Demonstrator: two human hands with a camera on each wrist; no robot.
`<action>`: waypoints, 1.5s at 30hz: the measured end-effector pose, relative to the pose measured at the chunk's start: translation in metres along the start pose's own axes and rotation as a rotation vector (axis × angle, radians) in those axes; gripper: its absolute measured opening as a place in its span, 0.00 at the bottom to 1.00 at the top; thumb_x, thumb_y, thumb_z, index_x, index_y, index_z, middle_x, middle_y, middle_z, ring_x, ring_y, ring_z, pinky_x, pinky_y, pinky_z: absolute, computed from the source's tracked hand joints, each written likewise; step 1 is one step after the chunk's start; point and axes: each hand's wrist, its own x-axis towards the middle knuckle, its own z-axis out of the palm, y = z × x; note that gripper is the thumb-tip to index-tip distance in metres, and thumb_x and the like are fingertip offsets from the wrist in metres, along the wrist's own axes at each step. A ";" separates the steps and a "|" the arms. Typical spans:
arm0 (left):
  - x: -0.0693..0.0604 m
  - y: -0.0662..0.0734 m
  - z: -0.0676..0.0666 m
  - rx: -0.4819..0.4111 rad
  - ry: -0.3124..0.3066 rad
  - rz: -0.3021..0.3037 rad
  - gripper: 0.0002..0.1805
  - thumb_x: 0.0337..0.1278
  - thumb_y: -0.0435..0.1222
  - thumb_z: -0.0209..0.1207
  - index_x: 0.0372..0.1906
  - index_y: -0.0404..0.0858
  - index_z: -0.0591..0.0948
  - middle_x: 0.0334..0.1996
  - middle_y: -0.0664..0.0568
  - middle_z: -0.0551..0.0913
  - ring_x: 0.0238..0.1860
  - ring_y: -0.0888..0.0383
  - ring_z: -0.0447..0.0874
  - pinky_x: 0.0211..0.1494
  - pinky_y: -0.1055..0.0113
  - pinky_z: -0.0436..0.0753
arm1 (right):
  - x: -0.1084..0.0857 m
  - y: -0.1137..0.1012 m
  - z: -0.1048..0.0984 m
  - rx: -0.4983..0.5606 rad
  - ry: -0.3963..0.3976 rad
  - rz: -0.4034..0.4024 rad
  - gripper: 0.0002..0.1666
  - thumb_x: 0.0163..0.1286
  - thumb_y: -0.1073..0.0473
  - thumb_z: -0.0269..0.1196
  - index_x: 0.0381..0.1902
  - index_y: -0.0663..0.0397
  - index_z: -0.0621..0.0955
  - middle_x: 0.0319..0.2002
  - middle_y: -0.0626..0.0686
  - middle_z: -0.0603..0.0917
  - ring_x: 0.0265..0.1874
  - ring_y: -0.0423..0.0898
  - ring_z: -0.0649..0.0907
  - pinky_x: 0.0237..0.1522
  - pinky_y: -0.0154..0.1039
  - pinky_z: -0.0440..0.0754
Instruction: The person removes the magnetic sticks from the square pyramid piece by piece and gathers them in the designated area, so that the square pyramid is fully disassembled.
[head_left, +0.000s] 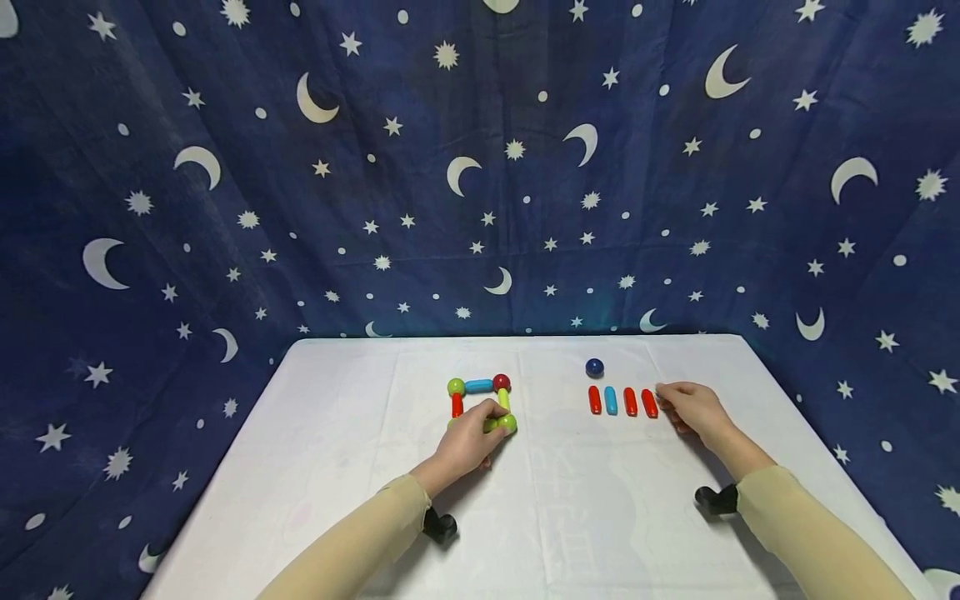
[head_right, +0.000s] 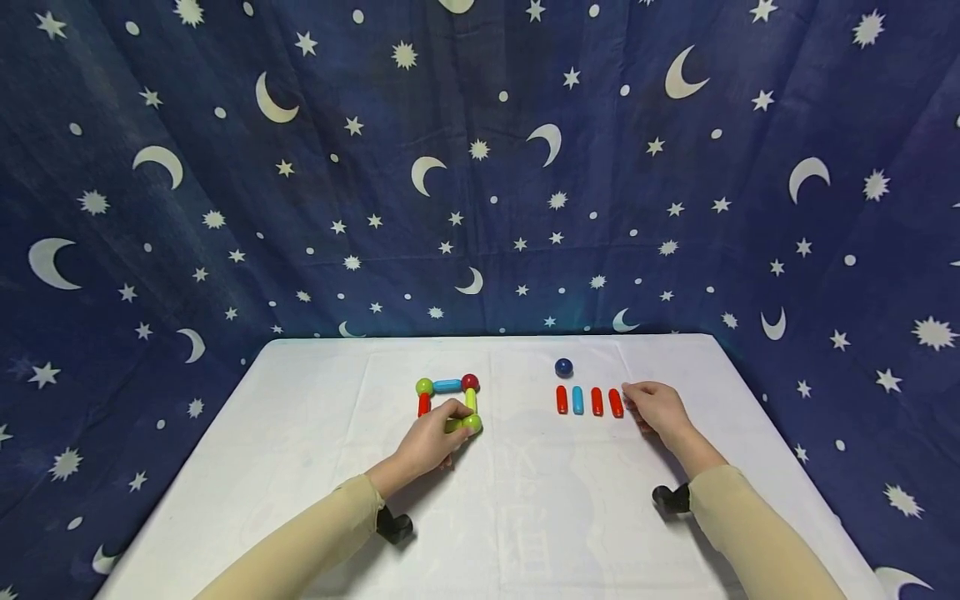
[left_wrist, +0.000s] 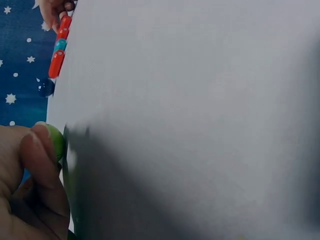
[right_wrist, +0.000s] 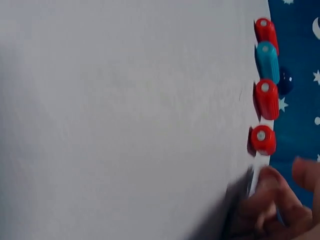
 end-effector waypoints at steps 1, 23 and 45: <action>-0.001 -0.001 -0.001 -0.010 -0.018 -0.004 0.18 0.68 0.36 0.66 0.60 0.43 0.79 0.51 0.50 0.83 0.13 0.59 0.77 0.23 0.66 0.80 | 0.000 0.000 0.001 -0.002 0.028 -0.001 0.34 0.80 0.42 0.53 0.63 0.69 0.75 0.40 0.57 0.78 0.33 0.48 0.76 0.28 0.37 0.78; -0.003 -0.025 -0.030 0.370 0.105 0.229 0.15 0.61 0.50 0.70 0.51 0.53 0.89 0.52 0.59 0.83 0.60 0.51 0.71 0.67 0.45 0.64 | -0.038 -0.074 0.102 -0.093 -0.176 -0.527 0.21 0.72 0.53 0.68 0.58 0.56 0.83 0.40 0.49 0.86 0.38 0.48 0.83 0.40 0.42 0.82; 0.005 -0.026 -0.019 0.355 0.102 0.163 0.11 0.59 0.49 0.72 0.46 0.54 0.89 0.45 0.64 0.87 0.53 0.57 0.75 0.57 0.48 0.67 | -0.045 -0.097 0.175 -0.148 -0.228 -0.483 0.19 0.61 0.57 0.76 0.48 0.50 0.82 0.37 0.44 0.84 0.39 0.40 0.81 0.49 0.45 0.79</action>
